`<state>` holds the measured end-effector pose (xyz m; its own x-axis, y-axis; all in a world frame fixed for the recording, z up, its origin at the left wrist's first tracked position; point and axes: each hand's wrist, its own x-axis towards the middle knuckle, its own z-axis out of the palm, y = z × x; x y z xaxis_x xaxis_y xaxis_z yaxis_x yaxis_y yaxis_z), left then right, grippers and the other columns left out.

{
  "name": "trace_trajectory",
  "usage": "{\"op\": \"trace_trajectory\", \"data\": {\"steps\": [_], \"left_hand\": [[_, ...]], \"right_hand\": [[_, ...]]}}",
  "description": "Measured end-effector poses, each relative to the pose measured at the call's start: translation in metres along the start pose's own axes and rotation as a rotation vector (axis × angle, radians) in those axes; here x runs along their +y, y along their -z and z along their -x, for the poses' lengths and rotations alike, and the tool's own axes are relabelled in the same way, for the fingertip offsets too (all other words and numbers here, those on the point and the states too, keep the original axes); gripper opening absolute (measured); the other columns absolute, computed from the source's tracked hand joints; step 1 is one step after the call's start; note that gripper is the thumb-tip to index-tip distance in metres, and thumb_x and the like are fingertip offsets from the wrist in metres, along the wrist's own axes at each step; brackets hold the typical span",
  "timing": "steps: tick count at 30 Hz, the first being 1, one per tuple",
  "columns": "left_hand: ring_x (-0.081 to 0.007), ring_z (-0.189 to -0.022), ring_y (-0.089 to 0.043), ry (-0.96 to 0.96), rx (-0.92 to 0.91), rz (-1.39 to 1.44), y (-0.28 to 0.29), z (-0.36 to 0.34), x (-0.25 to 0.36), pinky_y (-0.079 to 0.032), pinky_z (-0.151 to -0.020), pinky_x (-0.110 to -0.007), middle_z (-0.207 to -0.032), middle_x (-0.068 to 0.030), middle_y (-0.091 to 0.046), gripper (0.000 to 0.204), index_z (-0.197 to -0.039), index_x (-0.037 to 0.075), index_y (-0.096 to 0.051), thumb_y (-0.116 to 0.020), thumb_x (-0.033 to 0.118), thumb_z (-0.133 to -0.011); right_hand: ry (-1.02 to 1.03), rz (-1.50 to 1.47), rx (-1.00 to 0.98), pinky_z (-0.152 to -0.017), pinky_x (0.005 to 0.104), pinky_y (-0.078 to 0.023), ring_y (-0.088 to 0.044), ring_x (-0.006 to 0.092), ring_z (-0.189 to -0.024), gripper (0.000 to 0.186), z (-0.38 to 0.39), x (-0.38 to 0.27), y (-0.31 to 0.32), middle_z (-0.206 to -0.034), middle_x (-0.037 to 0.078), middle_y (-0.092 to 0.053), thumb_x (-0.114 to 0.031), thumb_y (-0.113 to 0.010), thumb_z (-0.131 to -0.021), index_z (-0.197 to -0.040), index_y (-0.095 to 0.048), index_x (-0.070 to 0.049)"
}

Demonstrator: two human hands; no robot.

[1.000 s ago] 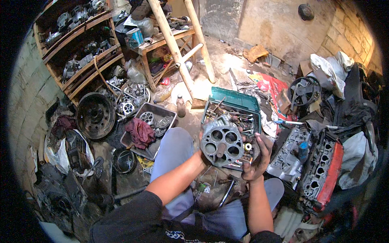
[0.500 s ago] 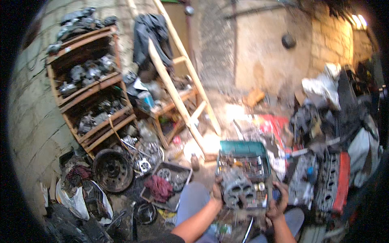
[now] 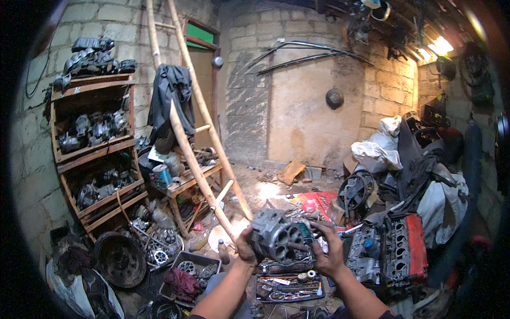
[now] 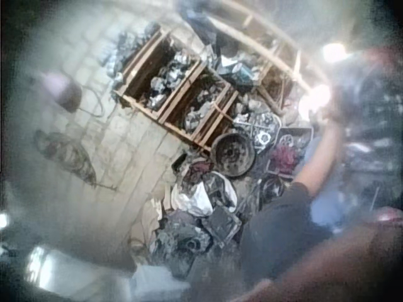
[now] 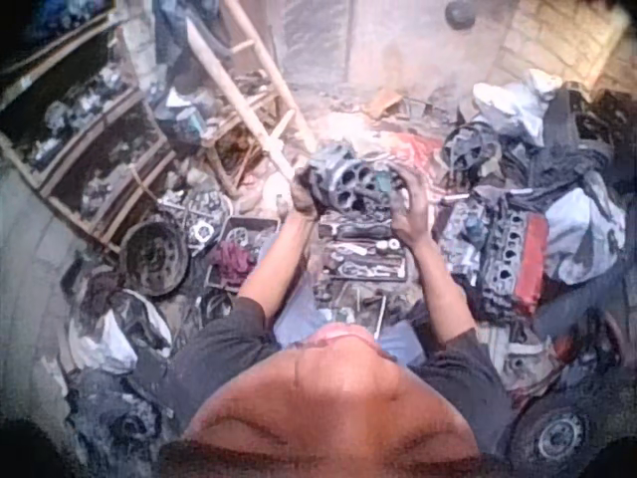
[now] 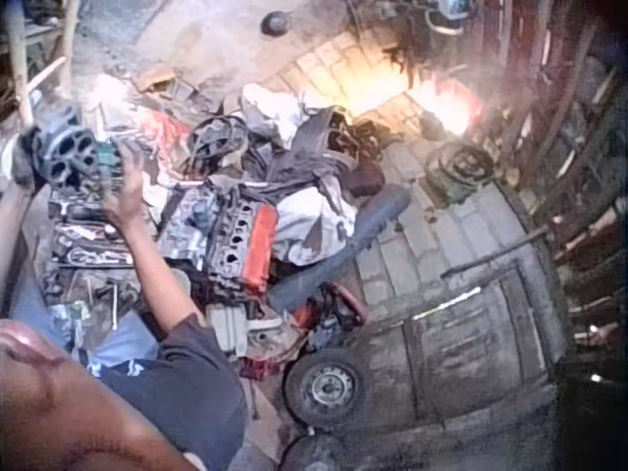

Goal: The person sits on the floor and uses a hammer to repeatedly strike a metal engine block component. They rotate the part to hit different sides and edges, occasionally inspecting the surface between strikes.

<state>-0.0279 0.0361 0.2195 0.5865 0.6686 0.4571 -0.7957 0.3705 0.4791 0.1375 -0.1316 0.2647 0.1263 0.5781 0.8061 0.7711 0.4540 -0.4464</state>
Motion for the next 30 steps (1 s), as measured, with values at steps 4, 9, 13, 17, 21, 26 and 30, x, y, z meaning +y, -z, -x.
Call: {"op": "trace_trajectory", "data": {"steps": [4, 9, 13, 17, 21, 26, 30], "left_hand": [[-0.0324, -0.114, -0.066, -0.042, -0.009, -0.082, -0.031, -0.024, 0.017, -0.053, -0.101, -0.047, -0.124, -0.0171, -0.065, 0.071, -0.137, -0.002, -0.051, -0.064, 0.048, -0.088], [-0.0320, -0.120, -0.062, -0.100, -0.017, -0.178, -0.065, -0.037, 0.006, -0.049, -0.106, -0.044, -0.133, -0.0159, -0.063, 0.070, -0.140, 0.002, -0.051, -0.063, 0.045, -0.086], [-0.0299, -0.115, -0.065, -0.159, 0.095, -0.254, -0.042, -0.043, -0.008, -0.050, -0.102, -0.042, -0.129, -0.0149, -0.064, 0.069, -0.138, 0.000, -0.052, -0.065, 0.044, -0.086], [-0.0286, -0.116, -0.063, -0.109, 0.136, -0.315, 0.006, -0.056, -0.039, -0.052, -0.100, -0.043, -0.129, -0.0132, -0.063, 0.072, -0.140, 0.001, -0.049, -0.063, 0.047, -0.086], [-0.0268, -0.106, -0.066, -0.047, 0.296, -0.322, 0.060, -0.070, -0.078, -0.052, -0.096, -0.040, -0.116, -0.0118, -0.068, 0.058, -0.131, 0.000, -0.058, -0.065, 0.035, -0.085], [-0.0259, -0.109, -0.065, -0.029, 0.373, -0.295, 0.095, -0.089, -0.095, -0.051, -0.097, -0.040, -0.120, -0.0122, -0.066, 0.060, -0.134, -0.001, -0.055, -0.063, 0.033, -0.086], [-0.0263, -0.118, -0.061, 0.002, 0.375, -0.310, 0.108, -0.091, -0.090, -0.048, -0.104, -0.041, -0.126, -0.0144, -0.063, 0.066, -0.141, -0.001, -0.048, -0.062, 0.035, -0.087]], "right_hand": [[0.017, -0.173, 0.081, -0.101, 0.0455, -0.046, -0.059, 0.0389, -0.115, 0.043, -0.017, 0.008, -0.008, -0.126, 0.024, -0.057, -0.023, -0.051, -0.100, -0.136, -0.056, 0.000], [0.157, -0.263, 0.083, -0.099, 0.0443, -0.050, -0.065, 0.0355, -0.113, 0.047, -0.033, 0.045, -0.003, -0.125, 0.022, -0.057, -0.029, -0.033, -0.107, -0.128, -0.062, 0.001], [0.087, -0.392, 0.051, -0.098, 0.0428, -0.052, -0.070, 0.0339, -0.109, 0.041, -0.032, 0.053, -0.009, -0.129, 0.020, -0.054, -0.029, -0.042, -0.109, -0.126, -0.062, 0.002], [-0.053, -0.308, 0.094, -0.100, 0.0419, -0.050, -0.066, 0.0298, -0.113, 0.034, -0.008, 0.109, -0.032, -0.125, 0.018, -0.058, -0.023, -0.044, -0.109, -0.122, -0.066, 0.000], [-0.300, -0.390, 0.162, -0.096, 0.0338, -0.050, -0.062, 0.0245, -0.114, 0.044, 0.007, 0.144, -0.051, -0.129, 0.016, -0.060, -0.031, -0.043, -0.110, -0.114, -0.069, 0.004], [-0.469, -0.442, 0.186, -0.098, 0.0363, -0.051, -0.061, 0.0262, -0.117, 0.032, -0.001, 0.163, -0.073, -0.128, 0.016, -0.060, -0.024, -0.054, -0.106, -0.118, -0.068, 0.002], [-0.600, -0.482, 0.229, -0.100, 0.0379, -0.049, -0.060, 0.0271, -0.121, 0.029, -0.007, 0.172, -0.104, -0.126, 0.019, -0.066, -0.020, -0.053, -0.106, -0.120, -0.066, 0.002]]}}
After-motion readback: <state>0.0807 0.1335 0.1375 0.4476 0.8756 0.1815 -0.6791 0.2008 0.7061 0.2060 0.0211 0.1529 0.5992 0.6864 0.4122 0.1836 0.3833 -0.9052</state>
